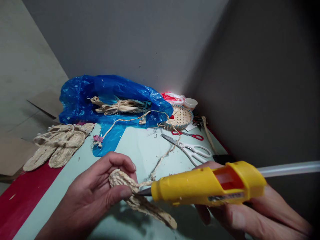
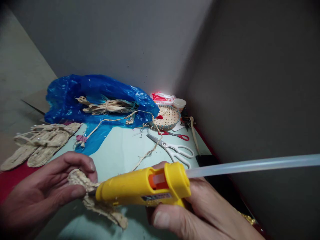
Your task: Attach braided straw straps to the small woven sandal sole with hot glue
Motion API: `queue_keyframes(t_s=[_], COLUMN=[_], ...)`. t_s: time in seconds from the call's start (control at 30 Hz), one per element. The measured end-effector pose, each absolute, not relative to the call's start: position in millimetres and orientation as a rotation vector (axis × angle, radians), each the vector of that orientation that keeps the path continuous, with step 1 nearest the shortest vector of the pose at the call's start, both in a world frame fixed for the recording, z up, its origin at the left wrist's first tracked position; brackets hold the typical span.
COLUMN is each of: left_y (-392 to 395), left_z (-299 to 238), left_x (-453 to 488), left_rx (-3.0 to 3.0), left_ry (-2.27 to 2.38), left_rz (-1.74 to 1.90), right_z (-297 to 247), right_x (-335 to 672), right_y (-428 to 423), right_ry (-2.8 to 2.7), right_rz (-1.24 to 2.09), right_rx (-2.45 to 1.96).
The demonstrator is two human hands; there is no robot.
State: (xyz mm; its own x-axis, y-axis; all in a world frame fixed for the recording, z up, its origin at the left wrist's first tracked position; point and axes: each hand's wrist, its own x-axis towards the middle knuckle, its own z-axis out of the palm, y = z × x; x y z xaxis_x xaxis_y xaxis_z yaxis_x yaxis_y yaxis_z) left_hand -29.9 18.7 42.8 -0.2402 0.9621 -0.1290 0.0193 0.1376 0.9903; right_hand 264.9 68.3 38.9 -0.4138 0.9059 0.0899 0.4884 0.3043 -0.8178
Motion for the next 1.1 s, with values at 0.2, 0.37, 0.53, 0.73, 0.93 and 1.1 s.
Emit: queue_keyframes(t_s=[0.2,0.37,0.53,0.73,0.93,1.1], left_y=[18.5,17.1,16.0,15.8,15.6,15.6], left_z=[42.3,42.5,43.1,45.8,46.5,48.8], left_x=[-26.5,-23.9,-23.2,-23.4,-23.2,-20.9], left_rx=[0.988,0.976,0.972,1.009,1.019,1.023], left_ry=[1.491,1.488,1.503,1.534,1.591,1.549], left_rz=[1.285,1.295,1.251,1.219,1.190,1.222], right_z=[51.3,57.2,58.1,62.3,64.0,64.8], right_x=[254.8,248.4,248.5,243.8,240.8,246.0], right_y=[69.5,70.5,72.5,74.4,76.3,72.4], right_ry=[-2.017,-2.041,-2.052,-2.040,-2.063,-2.072], right_rz=[1.002,0.865,0.907,0.925,0.926,0.823], right_rx=[-1.244,-1.184,-1.144,-1.136,-1.120,-1.088])
